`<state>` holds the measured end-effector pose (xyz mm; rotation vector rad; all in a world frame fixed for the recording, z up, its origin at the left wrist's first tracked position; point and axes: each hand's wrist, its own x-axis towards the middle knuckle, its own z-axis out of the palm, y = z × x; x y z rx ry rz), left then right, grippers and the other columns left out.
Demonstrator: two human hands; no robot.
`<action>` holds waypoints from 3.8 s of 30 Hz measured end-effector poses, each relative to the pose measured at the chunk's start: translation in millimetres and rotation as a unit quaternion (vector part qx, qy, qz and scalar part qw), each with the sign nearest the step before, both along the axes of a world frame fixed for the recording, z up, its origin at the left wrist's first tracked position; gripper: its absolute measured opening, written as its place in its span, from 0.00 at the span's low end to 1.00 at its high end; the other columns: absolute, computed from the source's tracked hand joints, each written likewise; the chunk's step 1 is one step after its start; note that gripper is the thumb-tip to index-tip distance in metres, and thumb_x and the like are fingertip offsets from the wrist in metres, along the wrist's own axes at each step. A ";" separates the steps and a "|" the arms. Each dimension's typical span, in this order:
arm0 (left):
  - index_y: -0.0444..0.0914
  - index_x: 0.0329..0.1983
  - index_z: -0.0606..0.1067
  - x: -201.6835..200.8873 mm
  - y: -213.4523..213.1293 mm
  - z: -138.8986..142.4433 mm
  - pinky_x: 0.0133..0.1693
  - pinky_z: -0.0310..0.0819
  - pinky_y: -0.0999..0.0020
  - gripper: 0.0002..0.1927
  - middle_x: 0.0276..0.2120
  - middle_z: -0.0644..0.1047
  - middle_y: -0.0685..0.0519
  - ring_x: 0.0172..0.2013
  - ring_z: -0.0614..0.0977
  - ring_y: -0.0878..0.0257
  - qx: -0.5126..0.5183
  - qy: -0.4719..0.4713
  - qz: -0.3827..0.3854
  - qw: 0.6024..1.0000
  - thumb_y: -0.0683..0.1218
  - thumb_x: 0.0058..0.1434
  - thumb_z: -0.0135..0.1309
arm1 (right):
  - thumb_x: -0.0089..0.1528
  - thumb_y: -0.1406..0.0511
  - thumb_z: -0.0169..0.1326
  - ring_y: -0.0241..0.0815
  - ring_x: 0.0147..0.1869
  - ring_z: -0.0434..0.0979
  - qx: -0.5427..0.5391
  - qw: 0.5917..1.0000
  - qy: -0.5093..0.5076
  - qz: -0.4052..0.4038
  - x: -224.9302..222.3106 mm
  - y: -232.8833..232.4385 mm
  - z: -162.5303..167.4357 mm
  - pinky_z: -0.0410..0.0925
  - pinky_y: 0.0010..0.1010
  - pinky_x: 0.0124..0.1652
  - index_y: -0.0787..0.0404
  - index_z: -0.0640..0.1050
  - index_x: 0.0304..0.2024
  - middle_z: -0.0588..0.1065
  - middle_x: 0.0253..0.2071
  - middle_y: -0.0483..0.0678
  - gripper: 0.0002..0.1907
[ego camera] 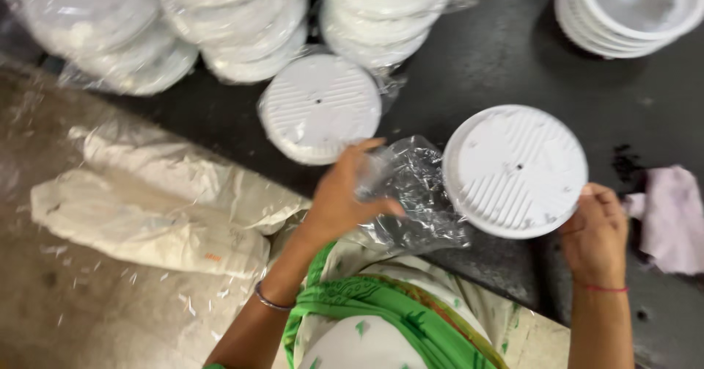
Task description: The person picks a round white light fixture base, fits a translucent diffuser cover onto it, wraps the assembled fixture in plastic film, and stacks it with finished units. They repeat this assembly cycle for several fixtures, occasionally wiping a cover with a cloth.
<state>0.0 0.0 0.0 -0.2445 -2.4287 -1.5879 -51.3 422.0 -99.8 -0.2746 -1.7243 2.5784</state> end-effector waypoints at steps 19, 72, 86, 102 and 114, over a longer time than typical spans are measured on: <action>0.37 0.41 0.75 72.8 -200.4 -246.3 0.48 0.71 0.49 0.10 0.47 0.74 0.41 0.48 0.77 0.40 -0.151 -0.101 0.404 0.897 0.34 0.59 0.48 | 0.79 0.62 0.36 0.46 0.75 0.69 0.120 0.987 0.006 0.111 -49.8 25.8 -30.7 0.63 0.44 0.72 0.62 0.66 0.69 0.68 0.70 0.52 0.19; 0.35 0.57 0.76 -200.0 114.6 -30.2 0.52 0.75 0.65 0.18 0.52 0.80 0.44 0.51 0.83 0.53 -0.022 0.044 -0.193 0.980 0.50 0.73 0.49 | 0.68 0.60 0.49 0.44 0.39 0.81 0.236 0.944 -0.209 0.093 35.5 -24.2 63.2 0.76 0.33 0.42 0.65 0.78 0.52 0.81 0.41 0.58 0.17; 0.37 0.50 0.76 -128.0 72.3 -84.6 0.35 0.78 0.64 0.13 0.33 0.79 0.48 0.32 0.81 0.59 0.067 -0.303 -0.120 0.943 0.49 0.69 0.50 | 0.68 0.56 0.49 0.39 0.56 0.76 0.138 0.983 -0.099 0.071 -22.4 -4.7 69.5 0.69 0.31 0.56 0.63 0.67 0.67 0.78 0.53 0.53 0.28; 0.32 0.48 0.76 5.5 100.3 -68.7 0.33 0.84 0.66 0.25 0.31 0.84 0.43 0.30 0.87 0.58 0.147 -0.571 -0.245 0.770 0.58 0.69 0.43 | 0.68 0.58 0.57 0.31 0.42 0.75 0.298 0.945 0.095 0.094 -122.2 -53.3 47.1 0.72 0.25 0.44 0.63 0.80 0.49 0.78 0.41 0.44 0.15; 0.35 0.52 0.74 -79.4 76.9 -48.5 0.45 0.74 0.73 0.14 0.43 0.79 0.52 0.43 0.79 0.67 0.141 -0.170 -0.041 0.975 0.46 0.68 0.55 | 0.67 0.70 0.56 0.49 0.44 0.81 0.603 0.765 0.089 -0.208 -15.1 74.7 41.1 0.72 0.36 0.45 0.66 0.80 0.49 0.80 0.44 0.56 0.09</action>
